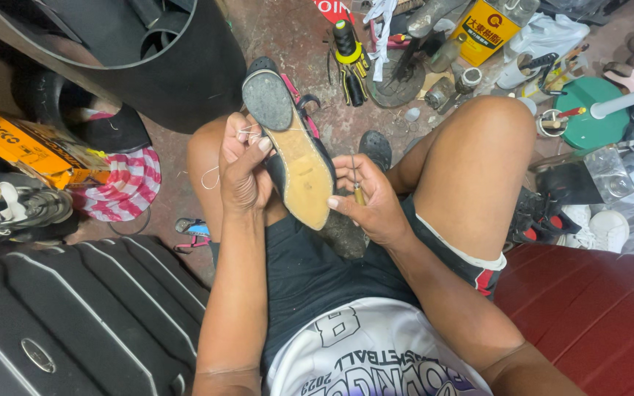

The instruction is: The person sits on the floor and sews the sole of a black high-heeled shoe using a needle and white thread. They pull the thread tight repeatedly to secure the sole, then use scissors to cut the thread and a lighter to melt the end.

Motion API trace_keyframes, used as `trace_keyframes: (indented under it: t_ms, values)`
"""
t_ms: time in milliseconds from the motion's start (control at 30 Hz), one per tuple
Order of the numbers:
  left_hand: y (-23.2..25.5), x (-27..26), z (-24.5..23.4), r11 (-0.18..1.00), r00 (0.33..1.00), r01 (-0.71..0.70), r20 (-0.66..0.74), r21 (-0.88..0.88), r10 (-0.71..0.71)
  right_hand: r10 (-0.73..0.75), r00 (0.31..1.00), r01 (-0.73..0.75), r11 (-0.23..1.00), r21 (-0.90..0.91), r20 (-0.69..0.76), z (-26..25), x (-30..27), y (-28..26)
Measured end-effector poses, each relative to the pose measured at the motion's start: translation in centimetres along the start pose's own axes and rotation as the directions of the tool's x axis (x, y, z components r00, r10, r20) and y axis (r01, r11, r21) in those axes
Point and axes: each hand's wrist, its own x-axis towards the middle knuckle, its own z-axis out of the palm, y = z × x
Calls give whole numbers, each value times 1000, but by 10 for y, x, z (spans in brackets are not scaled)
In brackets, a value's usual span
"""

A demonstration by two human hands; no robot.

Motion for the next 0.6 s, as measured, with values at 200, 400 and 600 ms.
trace_keyframes:
  t_ms: [200, 400, 600]
  values:
    - [0, -1, 2, 999, 1000, -10, -25, 32, 11, 60, 997, -62, 997, -50, -43, 0, -1, -5]
    - [-2, -2, -3, 995, 998, -7, -55, 98, 12, -36, 991, 13, 984, -178, -128, 1, 2, 2]
    - [-17, -5, 3, 944, 991, -98, -55, 314, 121, -202, 969, 66, 769, -636, -144, 16, 4, -13]
